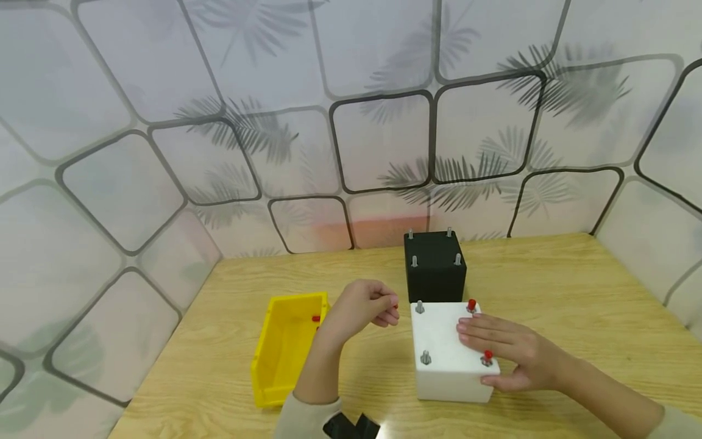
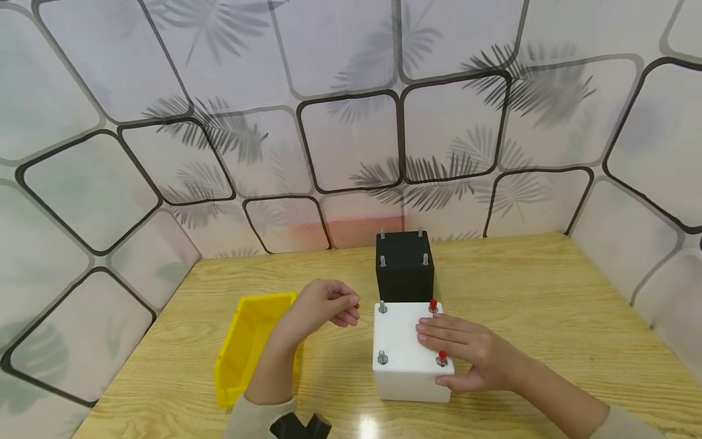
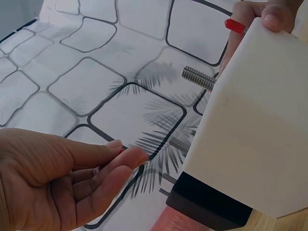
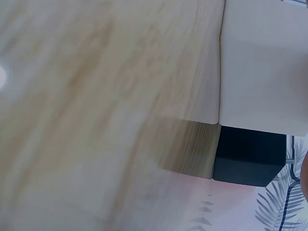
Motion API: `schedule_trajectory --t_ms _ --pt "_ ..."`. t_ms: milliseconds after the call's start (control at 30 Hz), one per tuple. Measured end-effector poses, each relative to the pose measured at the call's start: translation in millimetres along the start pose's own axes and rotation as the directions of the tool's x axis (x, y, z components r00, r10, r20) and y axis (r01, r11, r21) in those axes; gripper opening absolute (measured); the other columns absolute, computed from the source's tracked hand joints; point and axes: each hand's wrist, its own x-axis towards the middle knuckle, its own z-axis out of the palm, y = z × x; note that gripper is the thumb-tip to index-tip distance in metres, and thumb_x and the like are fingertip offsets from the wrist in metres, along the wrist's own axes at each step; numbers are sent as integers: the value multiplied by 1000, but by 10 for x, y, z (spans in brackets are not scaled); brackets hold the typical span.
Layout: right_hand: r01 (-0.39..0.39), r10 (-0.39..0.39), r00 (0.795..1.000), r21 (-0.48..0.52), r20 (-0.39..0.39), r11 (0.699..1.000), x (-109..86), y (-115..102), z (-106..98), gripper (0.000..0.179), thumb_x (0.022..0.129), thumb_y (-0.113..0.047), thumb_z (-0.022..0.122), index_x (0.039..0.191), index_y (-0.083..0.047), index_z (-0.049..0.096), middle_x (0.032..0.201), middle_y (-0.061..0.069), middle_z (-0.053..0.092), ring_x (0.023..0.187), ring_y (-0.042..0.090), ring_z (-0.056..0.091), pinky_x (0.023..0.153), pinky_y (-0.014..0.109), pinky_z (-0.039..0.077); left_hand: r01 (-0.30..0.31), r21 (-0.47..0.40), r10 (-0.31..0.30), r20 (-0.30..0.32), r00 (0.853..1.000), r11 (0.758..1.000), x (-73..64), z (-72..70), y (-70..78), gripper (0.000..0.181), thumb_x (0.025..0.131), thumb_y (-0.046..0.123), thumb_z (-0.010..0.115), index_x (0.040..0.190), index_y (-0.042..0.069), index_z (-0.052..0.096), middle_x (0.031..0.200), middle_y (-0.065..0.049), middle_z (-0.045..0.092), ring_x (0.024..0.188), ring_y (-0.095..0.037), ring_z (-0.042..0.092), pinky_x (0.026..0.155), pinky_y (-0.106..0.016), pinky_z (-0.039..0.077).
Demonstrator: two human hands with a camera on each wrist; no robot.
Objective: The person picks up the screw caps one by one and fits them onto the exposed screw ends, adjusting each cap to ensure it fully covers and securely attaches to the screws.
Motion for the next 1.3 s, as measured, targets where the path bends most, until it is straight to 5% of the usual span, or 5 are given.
schedule_trajectory --t_ms 1300 --pt "23 -23 1000 2 -15 1000 22 1 -12 53 83 -34 72 109 12 63 117 22 63 122 26 54 110 28 33 -18 -25 19 70 997 1000 326 245 26 19 93 16 60 95 -1 68 77 -8 69 65 -14 68 63 -26 58"
